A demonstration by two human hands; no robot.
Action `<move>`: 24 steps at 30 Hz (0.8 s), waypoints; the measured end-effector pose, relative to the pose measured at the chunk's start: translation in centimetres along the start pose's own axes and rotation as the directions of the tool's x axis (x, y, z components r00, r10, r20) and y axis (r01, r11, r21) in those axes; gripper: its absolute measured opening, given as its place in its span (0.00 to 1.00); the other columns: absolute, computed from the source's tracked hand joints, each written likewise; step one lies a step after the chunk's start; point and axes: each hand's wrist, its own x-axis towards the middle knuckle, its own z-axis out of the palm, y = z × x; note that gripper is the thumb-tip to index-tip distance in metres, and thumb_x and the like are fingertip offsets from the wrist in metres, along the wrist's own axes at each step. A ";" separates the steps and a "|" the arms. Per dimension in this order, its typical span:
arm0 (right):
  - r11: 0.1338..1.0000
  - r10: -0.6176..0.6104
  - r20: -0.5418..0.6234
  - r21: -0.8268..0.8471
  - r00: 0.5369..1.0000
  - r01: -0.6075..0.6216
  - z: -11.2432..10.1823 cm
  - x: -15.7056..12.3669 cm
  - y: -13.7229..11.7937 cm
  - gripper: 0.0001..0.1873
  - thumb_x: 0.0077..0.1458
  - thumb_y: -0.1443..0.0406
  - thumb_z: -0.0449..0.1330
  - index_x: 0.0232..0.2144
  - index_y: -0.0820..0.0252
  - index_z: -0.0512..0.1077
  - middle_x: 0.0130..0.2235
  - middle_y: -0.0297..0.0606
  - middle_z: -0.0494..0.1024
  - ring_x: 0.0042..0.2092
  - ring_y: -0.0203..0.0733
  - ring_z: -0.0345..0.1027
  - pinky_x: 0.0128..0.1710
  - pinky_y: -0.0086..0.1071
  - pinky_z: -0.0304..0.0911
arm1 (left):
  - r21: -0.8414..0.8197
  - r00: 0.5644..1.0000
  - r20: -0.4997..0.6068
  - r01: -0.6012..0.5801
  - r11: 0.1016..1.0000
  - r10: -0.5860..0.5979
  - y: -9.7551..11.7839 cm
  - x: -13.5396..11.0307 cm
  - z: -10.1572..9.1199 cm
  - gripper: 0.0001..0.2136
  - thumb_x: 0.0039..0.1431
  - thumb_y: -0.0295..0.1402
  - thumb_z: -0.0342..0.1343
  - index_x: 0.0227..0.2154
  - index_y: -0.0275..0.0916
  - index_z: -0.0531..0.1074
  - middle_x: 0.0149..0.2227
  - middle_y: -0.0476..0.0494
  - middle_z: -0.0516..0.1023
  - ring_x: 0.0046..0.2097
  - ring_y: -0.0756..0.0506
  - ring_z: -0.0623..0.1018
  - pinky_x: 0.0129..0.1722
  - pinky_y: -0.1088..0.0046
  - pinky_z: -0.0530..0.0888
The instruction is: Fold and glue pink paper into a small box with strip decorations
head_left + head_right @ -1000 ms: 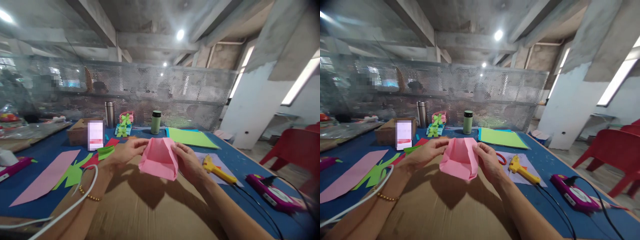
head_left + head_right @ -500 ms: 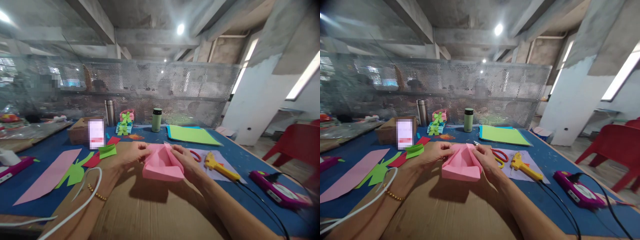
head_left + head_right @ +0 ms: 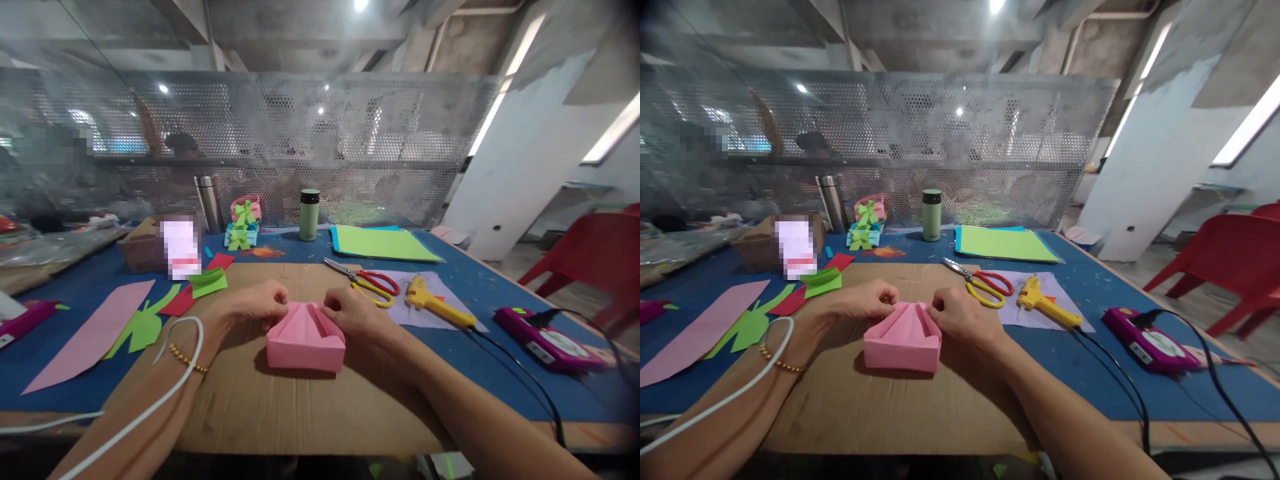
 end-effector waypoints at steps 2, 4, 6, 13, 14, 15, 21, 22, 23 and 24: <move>0.997 0.002 0.038 -0.081 0.999 0.001 0.0 -0.4 -0.2 0.14 0.56 0.55 0.58 0.25 0.58 0.74 0.27 0.38 0.77 0.28 0.37 0.64 0.25 0.30 0.46 | 0.076 0.999 -0.036 -0.019 0.997 0.022 -0.5 0.4 0.0 0.03 0.40 0.30 0.55 0.19 0.37 0.68 0.18 0.52 0.67 0.21 0.51 0.66 0.21 0.77 0.56; 0.993 -0.007 0.057 -0.116 0.998 0.013 0.0 -0.7 -0.4 0.15 0.57 0.53 0.58 0.28 0.58 0.75 0.29 0.40 0.78 0.29 0.39 0.66 0.25 0.30 0.47 | 0.128 0.997 -0.076 -0.013 0.992 0.023 -0.8 0.7 0.2 0.02 0.40 0.30 0.56 0.19 0.37 0.69 0.19 0.52 0.68 0.22 0.51 0.66 0.22 0.77 0.56; 0.990 -0.015 0.057 -0.136 0.998 0.023 -0.3 -0.9 -0.6 0.14 0.57 0.54 0.59 0.31 0.58 0.75 0.31 0.41 0.80 0.31 0.40 0.68 0.26 0.30 0.47 | 0.144 0.994 -0.106 -0.009 0.990 0.025 -1.1 1.0 0.3 0.03 0.40 0.30 0.56 0.20 0.37 0.69 0.20 0.51 0.68 0.23 0.50 0.67 0.22 0.77 0.57; 0.949 -0.014 -0.028 -0.316 1.000 0.004 -6.2 -2.4 1.1 0.10 0.63 0.64 0.53 0.34 0.57 0.74 0.33 0.38 0.80 0.33 0.39 0.70 0.29 0.31 0.47 | 0.131 0.996 -0.094 0.004 0.991 0.009 -2.0 1.5 0.8 0.09 0.41 0.38 0.58 0.21 0.38 0.67 0.19 0.51 0.69 0.23 0.50 0.68 0.22 0.77 0.57; 0.935 0.028 -0.037 -0.353 0.999 -0.040 -7.4 -2.8 2.0 0.13 0.65 0.64 0.51 0.32 0.57 0.75 0.33 0.38 0.80 0.33 0.38 0.70 0.29 0.31 0.47 | 0.143 0.997 -0.080 0.018 0.990 -0.007 -2.0 1.5 0.7 0.11 0.41 0.41 0.58 0.21 0.38 0.67 0.19 0.51 0.70 0.23 0.50 0.69 0.21 0.77 0.58; 0.914 0.087 -0.063 -0.392 0.994 -0.105 -8.5 -3.3 3.1 0.16 0.66 0.63 0.49 0.32 0.58 0.75 0.34 0.39 0.80 0.34 0.39 0.70 0.30 0.31 0.48 | 0.147 0.998 -0.059 0.024 0.989 -0.015 -2.0 1.4 0.7 0.12 0.42 0.43 0.57 0.22 0.38 0.67 0.19 0.51 0.70 0.23 0.49 0.69 0.21 0.77 0.59; 0.677 0.357 -0.088 -0.662 0.930 -0.322 -10.9 -6.3 9.6 0.17 0.65 0.60 0.51 0.40 0.64 0.77 0.46 0.52 0.76 0.49 0.54 0.70 0.40 0.37 0.58 | 0.131 0.999 0.006 0.042 0.990 -0.043 -1.3 0.8 0.6 0.16 0.44 0.48 0.55 0.22 0.39 0.64 0.19 0.52 0.69 0.21 0.50 0.70 0.21 0.75 0.63; 0.656 0.383 -0.071 -0.681 0.921 -0.326 -10.6 -6.6 10.3 0.19 0.65 0.58 0.50 0.41 0.64 0.77 0.47 0.53 0.75 0.49 0.56 0.69 0.41 0.39 0.59 | 0.126 0.999 0.007 0.045 0.991 -0.046 -1.2 0.7 0.6 0.16 0.44 0.48 0.55 0.22 0.39 0.63 0.19 0.52 0.69 0.21 0.50 0.70 0.20 0.75 0.62; 0.647 0.401 -0.056 -0.690 0.915 -0.325 -10.2 -6.8 10.9 0.19 0.65 0.58 0.50 0.41 0.64 0.77 0.47 0.54 0.74 0.49 0.56 0.70 0.41 0.40 0.60 | 0.121 0.999 0.010 0.048 0.991 -0.049 -1.0 0.6 0.5 0.16 0.44 0.48 0.55 0.21 0.39 0.63 0.18 0.53 0.69 0.20 0.50 0.70 0.20 0.76 0.62; 0.648 0.409 -0.047 -0.688 0.911 -0.326 -9.8 -6.9 11.5 0.20 0.65 0.57 0.50 0.42 0.64 0.76 0.47 0.54 0.74 0.48 0.56 0.70 0.41 0.41 0.61 | 0.116 0.999 0.016 0.050 0.992 -0.052 -0.9 0.5 0.5 0.16 0.44 0.47 0.55 0.21 0.39 0.63 0.18 0.53 0.68 0.20 0.50 0.69 0.19 0.76 0.62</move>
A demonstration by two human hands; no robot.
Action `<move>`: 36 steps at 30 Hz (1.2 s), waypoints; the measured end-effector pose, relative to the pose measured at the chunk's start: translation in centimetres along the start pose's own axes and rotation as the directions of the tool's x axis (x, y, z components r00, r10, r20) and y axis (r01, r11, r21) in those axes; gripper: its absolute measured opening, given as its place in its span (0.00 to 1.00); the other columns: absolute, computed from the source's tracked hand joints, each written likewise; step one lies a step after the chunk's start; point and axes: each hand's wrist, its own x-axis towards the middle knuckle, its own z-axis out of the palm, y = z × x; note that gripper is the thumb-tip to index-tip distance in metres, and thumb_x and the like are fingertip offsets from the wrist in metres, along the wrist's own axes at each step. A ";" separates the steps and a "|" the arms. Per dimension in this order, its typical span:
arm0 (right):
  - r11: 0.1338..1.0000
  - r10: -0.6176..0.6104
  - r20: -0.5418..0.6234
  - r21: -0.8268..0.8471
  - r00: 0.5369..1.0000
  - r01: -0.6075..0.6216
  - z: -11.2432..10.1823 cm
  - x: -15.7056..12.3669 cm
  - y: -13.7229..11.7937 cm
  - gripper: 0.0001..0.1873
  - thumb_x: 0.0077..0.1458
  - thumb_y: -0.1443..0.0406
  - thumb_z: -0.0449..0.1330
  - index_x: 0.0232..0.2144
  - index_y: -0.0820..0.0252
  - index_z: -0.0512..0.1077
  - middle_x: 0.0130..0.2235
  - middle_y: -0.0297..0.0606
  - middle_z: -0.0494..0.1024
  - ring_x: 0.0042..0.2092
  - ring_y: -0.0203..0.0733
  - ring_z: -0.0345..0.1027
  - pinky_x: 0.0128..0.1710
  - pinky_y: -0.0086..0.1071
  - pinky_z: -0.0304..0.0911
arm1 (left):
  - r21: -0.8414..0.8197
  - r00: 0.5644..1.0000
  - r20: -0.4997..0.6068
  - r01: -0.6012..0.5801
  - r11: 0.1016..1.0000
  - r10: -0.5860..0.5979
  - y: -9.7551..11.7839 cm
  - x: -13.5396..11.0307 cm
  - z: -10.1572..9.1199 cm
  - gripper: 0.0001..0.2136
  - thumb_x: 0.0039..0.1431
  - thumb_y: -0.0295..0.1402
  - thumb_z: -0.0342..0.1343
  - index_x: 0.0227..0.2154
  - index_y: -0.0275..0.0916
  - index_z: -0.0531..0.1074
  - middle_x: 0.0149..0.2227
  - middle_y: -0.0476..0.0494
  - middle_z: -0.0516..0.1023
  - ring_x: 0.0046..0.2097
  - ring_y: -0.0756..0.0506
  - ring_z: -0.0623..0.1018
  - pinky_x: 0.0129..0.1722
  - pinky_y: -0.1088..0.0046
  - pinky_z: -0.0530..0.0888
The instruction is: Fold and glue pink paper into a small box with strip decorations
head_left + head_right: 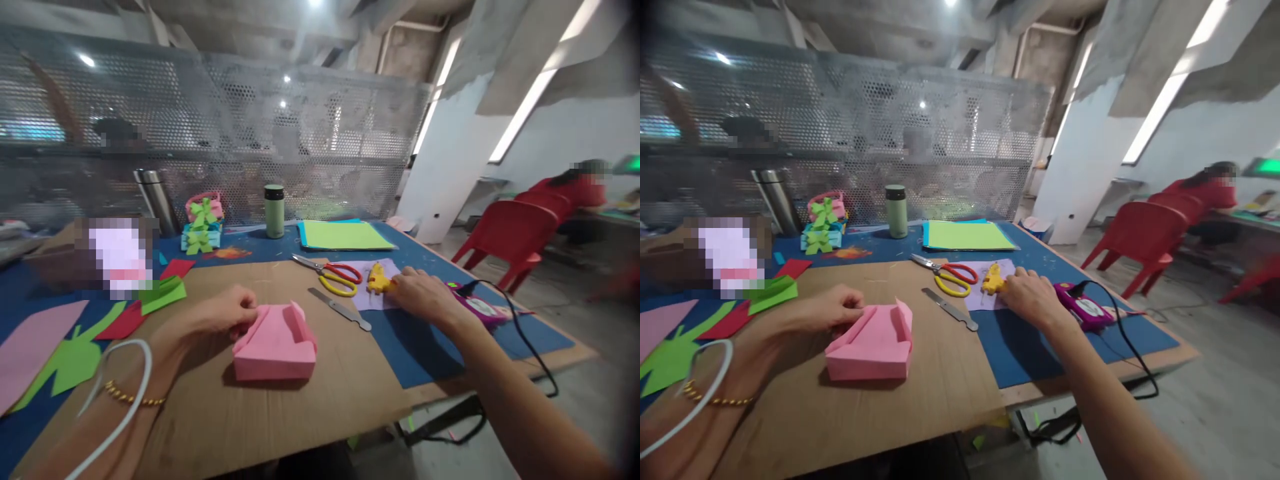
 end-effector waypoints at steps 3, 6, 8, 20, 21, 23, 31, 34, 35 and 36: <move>0.998 -0.035 -0.048 0.055 0.998 0.037 1.8 0.6 0.3 0.19 0.64 0.56 0.51 0.44 0.63 0.74 0.48 0.53 0.72 0.46 0.55 0.71 0.41 0.40 0.62 | -0.013 1.000 0.012 0.010 1.000 -0.010 0.3 -0.2 -0.2 0.13 0.44 0.44 0.56 0.20 0.39 0.64 0.17 0.53 0.68 0.20 0.51 0.69 0.20 0.77 0.61; 0.994 -0.054 -0.098 0.090 0.994 0.062 3.0 1.2 0.7 0.17 0.65 0.57 0.51 0.42 0.64 0.73 0.46 0.53 0.71 0.45 0.53 0.71 0.41 0.39 0.62 | -0.032 1.000 0.013 0.010 0.999 -0.010 0.3 -0.1 -0.3 0.12 0.44 0.42 0.56 0.20 0.38 0.64 0.17 0.52 0.68 0.19 0.51 0.69 0.19 0.77 0.61; 0.995 -0.055 -0.098 0.072 0.994 0.062 3.4 1.4 0.9 0.17 0.66 0.58 0.50 0.39 0.65 0.72 0.43 0.52 0.71 0.42 0.52 0.72 0.38 0.39 0.61 | -0.044 1.000 0.019 -0.004 0.999 0.005 0.0 0.1 -0.3 0.12 0.45 0.41 0.56 0.20 0.39 0.64 0.17 0.52 0.68 0.19 0.51 0.69 0.19 0.77 0.61; 0.418 -0.238 -0.196 0.863 0.951 0.282 -4.6 -0.5 -3.0 0.29 0.60 0.40 0.48 0.27 0.57 0.69 0.27 0.36 0.68 0.27 0.38 0.59 0.26 0.32 0.56 | 0.002 0.999 0.005 0.041 0.999 -0.041 0.8 -0.2 -0.2 0.09 0.49 0.32 0.54 0.17 0.38 0.63 0.15 0.53 0.66 0.19 0.52 0.67 0.19 0.77 0.59; 0.346 -0.287 -0.192 0.893 0.939 0.289 -5.4 -0.5 -3.9 0.28 0.60 0.41 0.50 0.30 0.58 0.72 0.27 0.36 0.69 0.27 0.37 0.59 0.26 0.31 0.55 | -0.004 0.999 0.001 0.040 0.999 -0.040 1.0 -0.3 -0.2 0.10 0.50 0.32 0.54 0.17 0.38 0.63 0.15 0.53 0.66 0.19 0.52 0.67 0.19 0.77 0.59; 0.262 -0.362 -0.186 0.920 0.914 0.291 -6.5 -0.4 -5.9 0.27 0.58 0.42 0.55 0.39 0.58 0.76 0.29 0.37 0.71 0.28 0.37 0.60 0.25 0.30 0.55 | -0.009 0.999 0.005 0.048 0.999 -0.048 1.3 -0.5 -0.2 0.10 0.50 0.31 0.53 0.16 0.38 0.62 0.16 0.52 0.66 0.19 0.52 0.67 0.20 0.76 0.59; 0.353 -0.635 -0.113 0.838 0.764 0.417 -6.6 -0.4 -9.4 0.32 0.62 0.43 0.49 0.55 0.56 0.73 0.44 0.42 0.77 0.41 0.45 0.69 0.40 0.38 0.66 | 0.272 0.993 -0.111 0.059 0.960 -0.029 0.6 0.0 0.0 0.11 0.50 0.33 0.56 0.17 0.38 0.63 0.18 0.53 0.62 0.23 0.52 0.61 0.23 0.73 0.53; 0.391 -0.650 -0.099 0.807 0.754 0.443 -6.4 -0.7 -9.5 0.32 0.63 0.43 0.47 0.57 0.55 0.72 0.50 0.44 0.77 0.46 0.49 0.70 0.47 0.42 0.66 | 0.325 0.991 -0.132 0.065 0.943 -0.023 0.2 0.2 0.2 0.11 0.51 0.35 0.56 0.18 0.38 0.63 0.19 0.53 0.63 0.24 0.51 0.61 0.24 0.72 0.52; 0.398 -0.647 -0.107 0.797 0.755 0.454 -6.3 -0.7 -9.5 0.32 0.63 0.43 0.47 0.56 0.55 0.72 0.50 0.44 0.77 0.48 0.51 0.70 0.49 0.42 0.65 | 0.328 0.991 -0.131 0.059 0.943 -0.017 0.1 0.3 0.2 0.12 0.52 0.35 0.56 0.18 0.38 0.63 0.19 0.52 0.63 0.24 0.51 0.61 0.24 0.71 0.52; 0.401 -0.646 -0.119 0.788 0.754 0.468 -6.3 -0.6 -9.6 0.32 0.63 0.43 0.47 0.56 0.55 0.73 0.51 0.43 0.77 0.49 0.51 0.70 0.51 0.43 0.65 | 0.328 0.991 -0.131 0.053 0.943 -0.010 0.1 0.3 0.2 0.12 0.52 0.36 0.55 0.19 0.38 0.63 0.20 0.52 0.64 0.24 0.51 0.61 0.24 0.71 0.52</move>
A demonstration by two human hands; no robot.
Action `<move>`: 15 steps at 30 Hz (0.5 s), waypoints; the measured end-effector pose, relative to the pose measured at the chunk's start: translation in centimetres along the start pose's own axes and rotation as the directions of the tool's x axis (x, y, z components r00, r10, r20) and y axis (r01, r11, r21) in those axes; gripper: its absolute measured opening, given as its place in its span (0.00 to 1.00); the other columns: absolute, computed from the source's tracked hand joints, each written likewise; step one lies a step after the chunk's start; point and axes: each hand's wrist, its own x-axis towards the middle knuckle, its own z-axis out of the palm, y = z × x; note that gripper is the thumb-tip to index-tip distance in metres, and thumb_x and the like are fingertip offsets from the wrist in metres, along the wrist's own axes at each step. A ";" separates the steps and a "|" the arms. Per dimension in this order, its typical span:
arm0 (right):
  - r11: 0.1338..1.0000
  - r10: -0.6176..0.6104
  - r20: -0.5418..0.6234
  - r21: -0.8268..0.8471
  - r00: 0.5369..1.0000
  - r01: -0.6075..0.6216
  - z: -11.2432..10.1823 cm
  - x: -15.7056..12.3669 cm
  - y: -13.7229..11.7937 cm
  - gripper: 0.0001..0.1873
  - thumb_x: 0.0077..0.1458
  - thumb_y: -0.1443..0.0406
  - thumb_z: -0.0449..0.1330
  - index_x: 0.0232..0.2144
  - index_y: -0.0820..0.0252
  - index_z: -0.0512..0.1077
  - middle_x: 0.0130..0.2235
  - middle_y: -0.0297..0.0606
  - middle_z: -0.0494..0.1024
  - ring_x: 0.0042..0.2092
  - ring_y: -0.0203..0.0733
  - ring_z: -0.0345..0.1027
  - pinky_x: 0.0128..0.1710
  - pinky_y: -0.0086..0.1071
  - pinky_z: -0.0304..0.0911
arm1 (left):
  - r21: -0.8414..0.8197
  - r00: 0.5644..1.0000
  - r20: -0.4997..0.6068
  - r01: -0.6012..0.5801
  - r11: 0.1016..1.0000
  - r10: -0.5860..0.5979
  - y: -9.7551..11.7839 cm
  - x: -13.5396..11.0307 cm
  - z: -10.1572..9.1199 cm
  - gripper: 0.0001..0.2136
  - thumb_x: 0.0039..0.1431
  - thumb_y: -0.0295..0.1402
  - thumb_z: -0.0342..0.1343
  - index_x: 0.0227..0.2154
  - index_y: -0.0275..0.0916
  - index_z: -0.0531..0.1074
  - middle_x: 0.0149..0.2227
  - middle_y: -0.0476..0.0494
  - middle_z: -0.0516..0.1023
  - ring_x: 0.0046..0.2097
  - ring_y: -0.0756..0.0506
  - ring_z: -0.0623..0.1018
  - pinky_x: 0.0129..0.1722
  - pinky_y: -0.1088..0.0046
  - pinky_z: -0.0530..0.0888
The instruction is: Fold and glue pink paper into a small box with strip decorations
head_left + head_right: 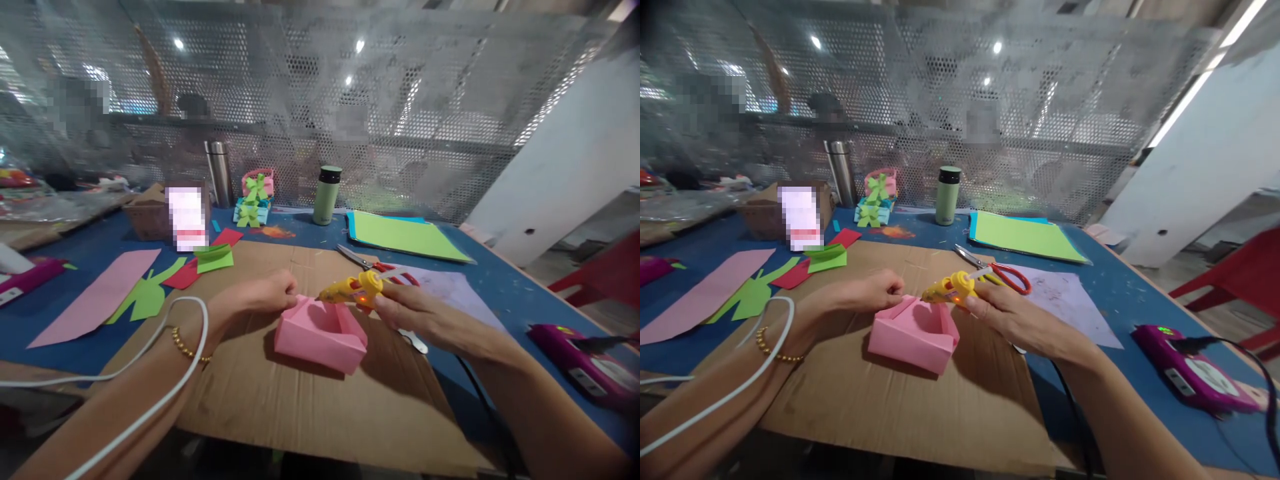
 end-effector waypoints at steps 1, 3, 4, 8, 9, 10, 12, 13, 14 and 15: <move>1.000 -0.014 -0.007 -0.012 1.000 0.014 0.1 0.1 0.0 0.31 0.63 0.44 0.47 0.55 0.55 0.74 0.51 0.43 0.77 0.50 0.52 0.70 0.52 0.43 0.64 | -0.006 1.000 -0.002 -0.003 1.000 0.003 0.0 0.0 0.0 0.12 0.52 0.36 0.55 0.19 0.38 0.63 0.20 0.52 0.64 0.24 0.51 0.61 0.24 0.71 0.52; 0.999 -0.047 -0.014 -0.024 0.999 0.046 0.3 0.4 0.2 0.30 0.64 0.44 0.47 0.54 0.54 0.74 0.50 0.43 0.78 0.50 0.51 0.70 0.52 0.43 0.64 | -0.029 1.000 0.001 -0.006 1.000 0.006 0.0 0.0 0.0 0.12 0.53 0.37 0.56 0.19 0.38 0.63 0.20 0.52 0.64 0.24 0.51 0.61 0.24 0.72 0.53; 0.998 -0.061 -0.017 -0.028 0.998 0.061 0.5 0.5 0.3 0.30 0.64 0.45 0.47 0.54 0.54 0.74 0.50 0.43 0.78 0.49 0.51 0.70 0.52 0.42 0.65 | -0.038 1.000 0.005 -0.008 0.999 0.008 0.0 0.0 0.0 0.13 0.53 0.37 0.56 0.19 0.38 0.63 0.20 0.52 0.63 0.24 0.51 0.61 0.24 0.72 0.52; 0.995 -0.089 -0.053 -0.055 0.995 0.086 1.3 1.0 1.1 0.27 0.65 0.46 0.48 0.50 0.57 0.74 0.46 0.43 0.78 0.46 0.49 0.71 0.50 0.41 0.66 | -0.045 1.000 0.005 -0.016 0.999 0.016 0.2 -0.1 -0.2 0.14 0.52 0.37 0.56 0.17 0.38 0.62 0.19 0.53 0.62 0.24 0.51 0.59 0.25 0.72 0.52; 0.994 -0.091 -0.061 -0.066 0.994 0.087 1.5 1.1 1.3 0.26 0.65 0.47 0.48 0.48 0.58 0.74 0.46 0.43 0.78 0.46 0.49 0.71 0.49 0.40 0.66 | -0.040 1.000 0.005 -0.013 0.999 0.014 0.3 -0.1 -0.2 0.13 0.52 0.37 0.56 0.17 0.38 0.63 0.19 0.52 0.62 0.24 0.51 0.60 0.25 0.72 0.53; 0.994 -0.089 -0.065 -0.075 0.994 0.084 1.6 1.2 1.5 0.26 0.65 0.47 0.48 0.46 0.58 0.74 0.45 0.43 0.78 0.45 0.48 0.71 0.48 0.40 0.66 | -0.036 1.000 0.006 -0.013 0.999 0.013 0.2 -0.1 -0.2 0.13 0.52 0.37 0.56 0.18 0.37 0.64 0.19 0.52 0.63 0.25 0.51 0.60 0.26 0.72 0.53; 0.994 -0.072 -0.070 -0.090 0.995 0.066 1.8 1.3 1.8 0.25 0.65 0.47 0.48 0.44 0.58 0.74 0.44 0.42 0.78 0.44 0.48 0.71 0.45 0.40 0.66 | -0.024 1.000 0.000 -0.018 1.000 0.018 0.1 0.0 -0.2 0.12 0.53 0.37 0.56 0.18 0.37 0.66 0.20 0.52 0.63 0.25 0.51 0.60 0.26 0.72 0.53; 0.994 -0.065 -0.072 -0.092 0.995 0.059 1.9 1.4 1.9 0.25 0.65 0.47 0.48 0.44 0.58 0.74 0.43 0.42 0.78 0.44 0.48 0.71 0.45 0.40 0.66 | -0.019 1.000 -0.004 -0.024 1.000 0.024 0.0 0.0 -0.1 0.13 0.53 0.37 0.56 0.18 0.37 0.66 0.20 0.52 0.63 0.25 0.51 0.60 0.26 0.72 0.53; 0.994 -0.064 -0.073 -0.091 0.995 0.057 1.9 1.4 2.0 0.25 0.65 0.47 0.48 0.44 0.58 0.74 0.43 0.42 0.78 0.44 0.48 0.71 0.45 0.40 0.66 | -0.018 1.000 -0.007 -0.028 0.999 0.028 -0.1 0.1 -0.1 0.13 0.53 0.38 0.55 0.18 0.37 0.65 0.20 0.52 0.63 0.25 0.51 0.60 0.26 0.72 0.53; 0.994 -0.068 -0.073 -0.087 0.995 0.061 1.9 1.4 2.0 0.25 0.65 0.47 0.48 0.44 0.58 0.74 0.43 0.41 0.78 0.44 0.48 0.70 0.45 0.40 0.66 | -0.020 1.000 -0.007 -0.031 0.999 0.031 -0.1 0.1 -0.1 0.13 0.53 0.38 0.55 0.18 0.37 0.65 0.20 0.52 0.62 0.25 0.51 0.60 0.26 0.72 0.53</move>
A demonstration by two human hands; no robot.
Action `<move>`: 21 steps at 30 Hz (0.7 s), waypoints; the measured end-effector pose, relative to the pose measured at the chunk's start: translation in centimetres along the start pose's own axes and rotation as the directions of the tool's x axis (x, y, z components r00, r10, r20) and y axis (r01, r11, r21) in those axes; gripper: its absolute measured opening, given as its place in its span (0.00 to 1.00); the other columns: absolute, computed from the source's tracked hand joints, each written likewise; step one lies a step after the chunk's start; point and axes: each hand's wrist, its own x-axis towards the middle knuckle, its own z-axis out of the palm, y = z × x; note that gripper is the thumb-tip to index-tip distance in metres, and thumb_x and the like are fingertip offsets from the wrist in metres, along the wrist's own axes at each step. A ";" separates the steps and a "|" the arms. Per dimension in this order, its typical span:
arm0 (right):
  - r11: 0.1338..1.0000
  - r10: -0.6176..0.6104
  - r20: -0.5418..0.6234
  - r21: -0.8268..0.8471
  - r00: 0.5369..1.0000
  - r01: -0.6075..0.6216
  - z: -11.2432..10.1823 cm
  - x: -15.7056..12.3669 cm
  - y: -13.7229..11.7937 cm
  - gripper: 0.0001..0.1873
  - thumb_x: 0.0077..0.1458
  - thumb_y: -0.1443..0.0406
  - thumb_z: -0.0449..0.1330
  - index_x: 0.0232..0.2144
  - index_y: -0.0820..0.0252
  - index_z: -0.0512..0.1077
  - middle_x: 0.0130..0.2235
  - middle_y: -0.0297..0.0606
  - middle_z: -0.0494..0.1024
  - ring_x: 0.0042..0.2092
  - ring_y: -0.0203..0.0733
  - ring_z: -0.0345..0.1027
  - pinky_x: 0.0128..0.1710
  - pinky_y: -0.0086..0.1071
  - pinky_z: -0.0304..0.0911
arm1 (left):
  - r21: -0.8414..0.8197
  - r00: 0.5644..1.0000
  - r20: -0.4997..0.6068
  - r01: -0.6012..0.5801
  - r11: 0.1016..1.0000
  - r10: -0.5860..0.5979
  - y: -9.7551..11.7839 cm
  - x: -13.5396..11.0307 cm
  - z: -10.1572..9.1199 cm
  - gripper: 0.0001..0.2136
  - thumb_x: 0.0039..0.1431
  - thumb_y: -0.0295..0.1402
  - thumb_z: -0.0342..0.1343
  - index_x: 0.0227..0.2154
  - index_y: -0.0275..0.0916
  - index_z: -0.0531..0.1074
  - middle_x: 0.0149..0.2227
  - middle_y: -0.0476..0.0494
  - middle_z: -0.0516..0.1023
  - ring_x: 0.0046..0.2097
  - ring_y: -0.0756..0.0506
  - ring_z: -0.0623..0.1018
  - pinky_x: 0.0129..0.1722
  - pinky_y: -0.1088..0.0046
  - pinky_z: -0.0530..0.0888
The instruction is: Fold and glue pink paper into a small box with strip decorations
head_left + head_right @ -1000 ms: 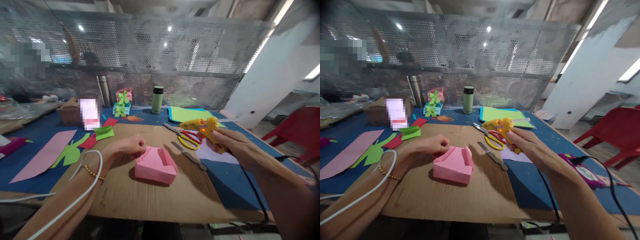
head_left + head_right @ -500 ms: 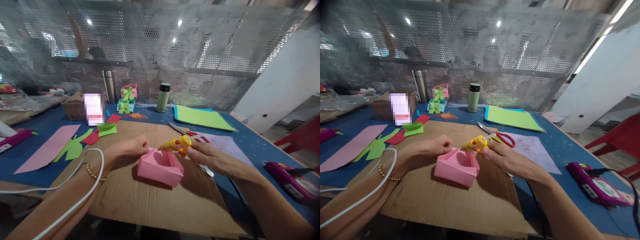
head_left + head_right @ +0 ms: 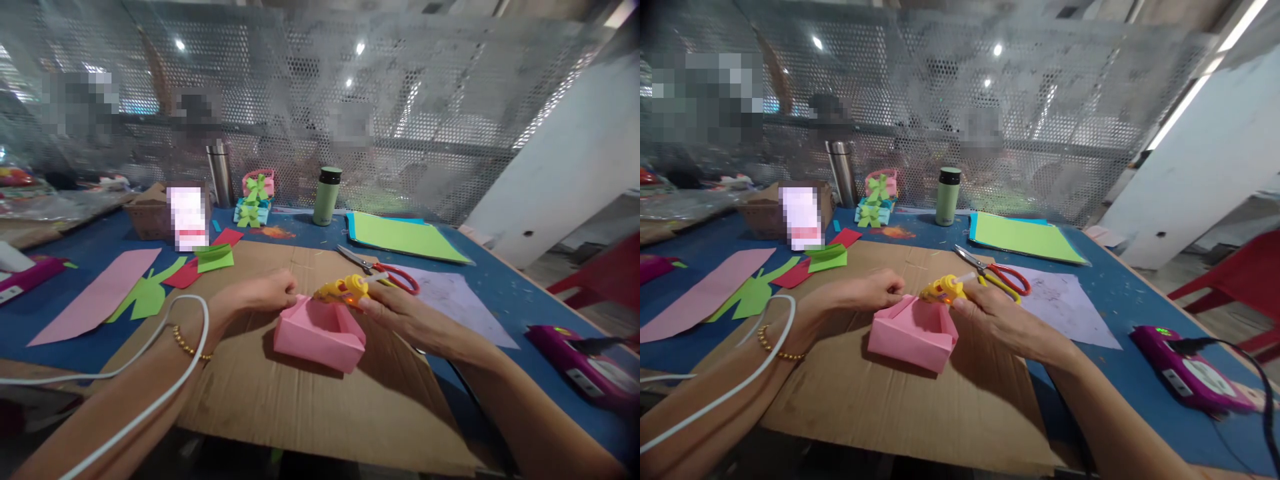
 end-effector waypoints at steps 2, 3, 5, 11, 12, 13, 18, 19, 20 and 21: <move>1.000 -0.013 0.008 0.009 1.000 0.013 0.0 0.0 0.0 0.24 0.65 0.47 0.48 0.45 0.57 0.74 0.43 0.41 0.78 0.45 0.48 0.70 0.46 0.41 0.65 | -0.004 1.000 0.009 -0.002 1.000 0.002 0.0 0.0 0.0 0.14 0.54 0.38 0.55 0.18 0.38 0.64 0.19 0.52 0.61 0.24 0.51 0.59 0.25 0.71 0.52; 1.000 -0.015 0.011 0.007 1.000 0.015 0.0 -0.1 -0.1 0.24 0.66 0.48 0.48 0.44 0.57 0.73 0.43 0.41 0.78 0.45 0.47 0.70 0.46 0.41 0.65 | -0.003 1.000 0.012 -0.002 1.000 0.002 0.0 0.0 0.0 0.14 0.54 0.38 0.55 0.18 0.38 0.64 0.19 0.52 0.61 0.24 0.51 0.59 0.25 0.71 0.52; 1.000 -0.008 0.019 0.002 1.000 0.008 -0.1 -0.2 -0.3 0.24 0.66 0.48 0.47 0.43 0.57 0.73 0.43 0.41 0.77 0.44 0.47 0.70 0.46 0.40 0.65 | 0.004 1.000 0.007 -0.006 1.000 0.006 0.1 0.0 0.0 0.14 0.54 0.38 0.55 0.17 0.38 0.64 0.19 0.52 0.61 0.24 0.51 0.59 0.25 0.71 0.52; 0.999 -0.024 0.022 0.031 0.999 0.023 -0.1 -0.2 -0.6 0.22 0.66 0.49 0.48 0.44 0.56 0.74 0.43 0.40 0.78 0.43 0.46 0.70 0.45 0.39 0.65 | -0.006 1.000 0.019 0.012 1.000 -0.012 0.3 -0.2 -0.2 0.14 0.54 0.38 0.56 0.18 0.38 0.63 0.19 0.53 0.61 0.24 0.51 0.59 0.25 0.71 0.51; 0.999 -0.023 0.015 0.033 1.000 0.022 -0.1 -0.2 -0.5 0.22 0.66 0.49 0.48 0.44 0.56 0.74 0.43 0.40 0.78 0.43 0.46 0.70 0.45 0.39 0.65 | -0.006 1.000 0.018 0.014 1.000 -0.014 0.3 -0.2 -0.2 0.14 0.54 0.38 0.56 0.18 0.38 0.64 0.19 0.53 0.61 0.24 0.51 0.59 0.25 0.71 0.51; 0.999 -0.024 0.009 0.038 1.000 0.024 -0.1 -0.2 -0.4 0.22 0.66 0.49 0.49 0.44 0.56 0.74 0.43 0.40 0.78 0.44 0.47 0.70 0.45 0.39 0.65 | -0.007 1.000 0.015 0.013 1.000 -0.013 0.4 -0.2 -0.2 0.14 0.54 0.38 0.56 0.18 0.38 0.64 0.19 0.53 0.61 0.24 0.51 0.60 0.25 0.71 0.52; 0.997 -0.048 0.001 0.061 0.999 0.048 -0.1 -0.1 -0.2 0.22 0.66 0.49 0.49 0.46 0.56 0.74 0.45 0.40 0.78 0.47 0.48 0.70 0.48 0.40 0.65 | -0.019 0.999 0.015 0.032 0.999 -0.031 0.6 -0.3 -0.2 0.13 0.53 0.37 0.56 0.18 0.37 0.66 0.19 0.53 0.61 0.25 0.51 0.60 0.26 0.71 0.52; 0.997 -0.047 0.007 0.057 0.999 0.047 -0.1 -0.1 -0.2 0.22 0.66 0.49 0.48 0.47 0.56 0.74 0.46 0.40 0.78 0.47 0.48 0.70 0.48 0.40 0.65 | -0.017 0.999 0.018 0.036 0.999 -0.036 0.6 -0.4 -0.3 0.13 0.53 0.36 0.56 0.18 0.38 0.65 0.19 0.53 0.60 0.25 0.51 0.60 0.26 0.71 0.52; 0.998 -0.044 0.010 0.052 0.999 0.043 -0.1 -0.1 -0.2 0.22 0.66 0.49 0.49 0.47 0.56 0.74 0.47 0.40 0.78 0.47 0.48 0.70 0.48 0.39 0.65 | -0.014 0.999 0.020 0.037 0.999 -0.037 0.7 -0.4 -0.3 0.13 0.53 0.36 0.56 0.18 0.38 0.64 0.19 0.53 0.60 0.25 0.51 0.59 0.26 0.71 0.52; 0.998 -0.038 0.012 0.046 0.999 0.038 -0.2 -0.1 -0.2 0.22 0.66 0.49 0.49 0.47 0.56 0.74 0.48 0.41 0.78 0.48 0.48 0.70 0.48 0.39 0.65 | -0.013 0.999 0.019 0.034 0.999 -0.034 0.6 -0.4 -0.3 0.13 0.54 0.36 0.56 0.18 0.38 0.64 0.19 0.53 0.60 0.24 0.51 0.59 0.26 0.71 0.52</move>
